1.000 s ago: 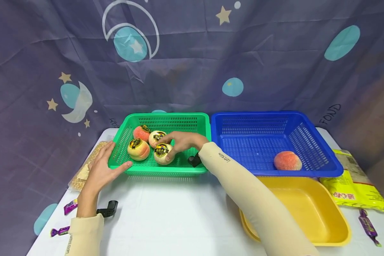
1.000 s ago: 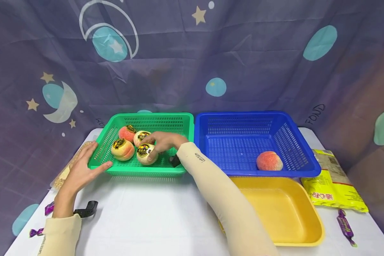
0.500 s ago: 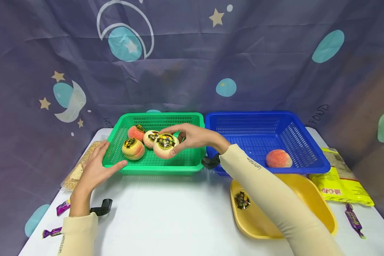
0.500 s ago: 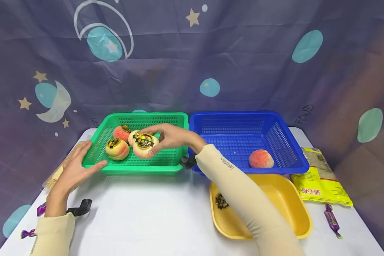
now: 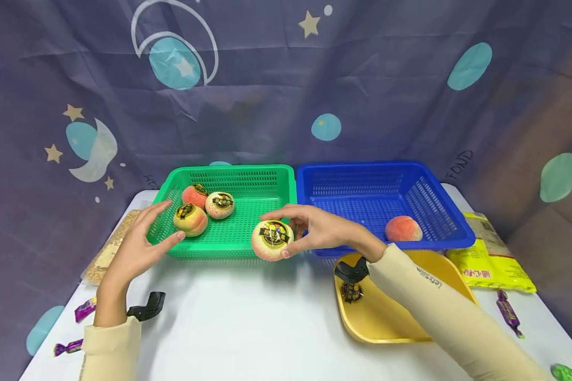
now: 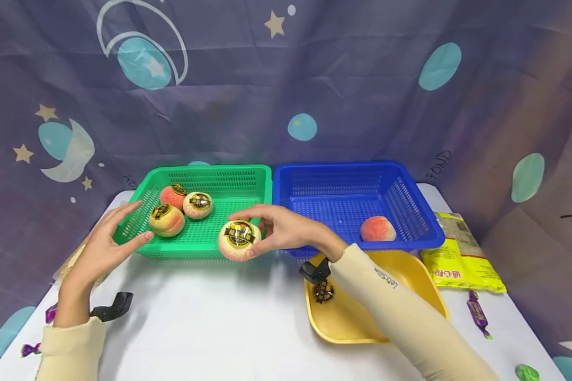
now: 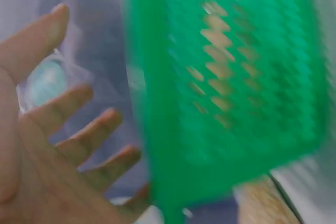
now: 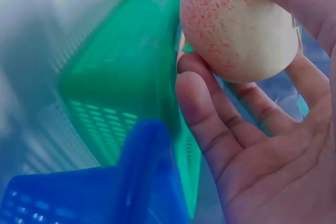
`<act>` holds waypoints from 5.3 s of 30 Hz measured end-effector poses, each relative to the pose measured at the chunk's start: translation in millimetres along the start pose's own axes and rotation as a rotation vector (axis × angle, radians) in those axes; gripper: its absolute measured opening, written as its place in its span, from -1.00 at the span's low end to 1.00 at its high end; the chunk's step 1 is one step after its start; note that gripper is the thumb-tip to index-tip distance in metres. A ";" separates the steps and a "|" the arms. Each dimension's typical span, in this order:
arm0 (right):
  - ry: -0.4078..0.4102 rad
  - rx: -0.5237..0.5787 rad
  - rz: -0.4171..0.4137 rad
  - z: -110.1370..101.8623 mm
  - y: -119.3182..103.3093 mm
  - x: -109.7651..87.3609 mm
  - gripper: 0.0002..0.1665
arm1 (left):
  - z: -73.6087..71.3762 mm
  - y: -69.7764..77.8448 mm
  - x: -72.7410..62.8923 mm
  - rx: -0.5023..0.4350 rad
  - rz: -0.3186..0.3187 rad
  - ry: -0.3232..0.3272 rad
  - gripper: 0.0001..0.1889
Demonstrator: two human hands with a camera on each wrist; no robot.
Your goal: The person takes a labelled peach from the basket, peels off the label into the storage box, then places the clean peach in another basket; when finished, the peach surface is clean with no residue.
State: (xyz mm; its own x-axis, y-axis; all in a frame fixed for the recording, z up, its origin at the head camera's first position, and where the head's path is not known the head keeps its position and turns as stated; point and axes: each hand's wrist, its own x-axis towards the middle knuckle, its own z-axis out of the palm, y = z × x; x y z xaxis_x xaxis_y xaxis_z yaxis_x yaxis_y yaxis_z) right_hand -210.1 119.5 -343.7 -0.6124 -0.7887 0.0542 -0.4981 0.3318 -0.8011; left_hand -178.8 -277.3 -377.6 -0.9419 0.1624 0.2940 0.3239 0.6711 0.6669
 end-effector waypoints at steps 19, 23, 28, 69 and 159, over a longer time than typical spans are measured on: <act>-0.206 -0.060 -0.014 55.8 6.5 -23.1 -0.15 | 33.8 54.3 -16.0 -0.272 0.197 -0.747 -0.48; -0.209 -0.108 0.004 61.6 11.5 -22.1 -0.15 | 45.7 49.6 -17.6 -0.261 0.160 -0.821 -0.44; -0.242 -0.183 0.074 64.2 10.6 -22.2 -0.14 | 62.9 45.9 -19.2 -0.255 0.095 -0.867 -0.33; -0.074 -0.448 -0.014 59.1 2.4 -38.9 -0.60 | 160.8 62.7 -15.1 -0.299 0.182 -0.735 -0.27; 0.022 -0.083 0.247 -13.7 67.0 -197.1 -0.36 | 155.4 57.0 -7.4 -0.331 0.167 -0.802 -0.25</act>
State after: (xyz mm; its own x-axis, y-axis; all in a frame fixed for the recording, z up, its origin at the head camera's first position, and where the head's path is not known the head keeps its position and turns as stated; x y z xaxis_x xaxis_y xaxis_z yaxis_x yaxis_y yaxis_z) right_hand -131.1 304.3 -399.9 -0.7343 -0.6676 -0.1233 -0.3800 0.5547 -0.7402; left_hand -167.2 -127.9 -448.2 -0.6184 0.7817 -0.0808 0.3552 0.3698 0.8585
